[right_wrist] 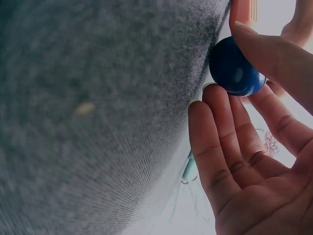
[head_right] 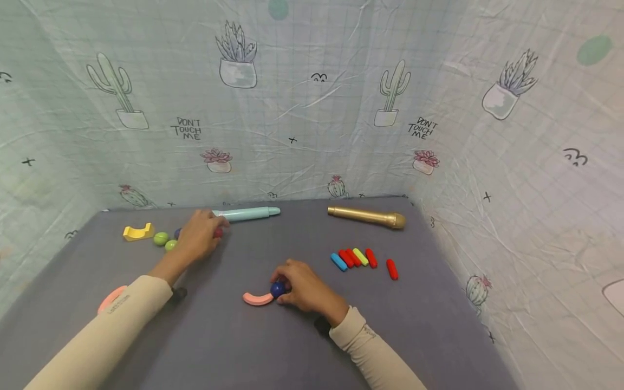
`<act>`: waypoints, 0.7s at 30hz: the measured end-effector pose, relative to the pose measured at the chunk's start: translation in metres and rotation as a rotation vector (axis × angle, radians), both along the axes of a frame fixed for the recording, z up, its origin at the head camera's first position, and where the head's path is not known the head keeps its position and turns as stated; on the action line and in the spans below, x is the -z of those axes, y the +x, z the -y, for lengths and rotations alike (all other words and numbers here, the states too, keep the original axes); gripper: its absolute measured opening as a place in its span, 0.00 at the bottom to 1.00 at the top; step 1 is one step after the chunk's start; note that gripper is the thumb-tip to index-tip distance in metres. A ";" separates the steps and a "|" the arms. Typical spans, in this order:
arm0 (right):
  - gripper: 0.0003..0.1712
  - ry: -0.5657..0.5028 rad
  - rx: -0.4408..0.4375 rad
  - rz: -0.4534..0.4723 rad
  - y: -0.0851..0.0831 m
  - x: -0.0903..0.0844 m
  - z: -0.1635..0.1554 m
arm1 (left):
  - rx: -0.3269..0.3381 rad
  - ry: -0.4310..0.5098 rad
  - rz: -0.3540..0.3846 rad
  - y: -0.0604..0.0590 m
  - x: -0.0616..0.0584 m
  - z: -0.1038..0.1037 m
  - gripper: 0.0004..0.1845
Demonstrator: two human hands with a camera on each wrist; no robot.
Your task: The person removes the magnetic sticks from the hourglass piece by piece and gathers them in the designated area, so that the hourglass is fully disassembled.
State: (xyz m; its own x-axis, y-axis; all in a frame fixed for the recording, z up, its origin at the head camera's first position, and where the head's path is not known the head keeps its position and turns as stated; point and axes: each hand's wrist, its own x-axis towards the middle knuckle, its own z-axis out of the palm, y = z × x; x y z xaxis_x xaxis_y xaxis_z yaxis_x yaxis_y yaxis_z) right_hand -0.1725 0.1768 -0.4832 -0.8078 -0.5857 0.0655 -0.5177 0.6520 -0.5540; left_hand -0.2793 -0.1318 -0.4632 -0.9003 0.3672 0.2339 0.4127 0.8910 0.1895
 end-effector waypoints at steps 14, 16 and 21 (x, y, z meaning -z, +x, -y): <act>0.19 -0.083 -0.002 0.076 -0.001 -0.002 0.006 | 0.408 0.001 0.142 0.107 0.010 -0.051 0.15; 0.18 -0.086 -0.004 0.079 -0.001 -0.002 0.007 | 0.420 0.002 0.104 0.113 0.016 -0.055 0.14; 0.18 -0.091 -0.010 0.091 -0.001 -0.001 0.010 | 0.413 0.029 0.074 0.119 0.026 -0.055 0.13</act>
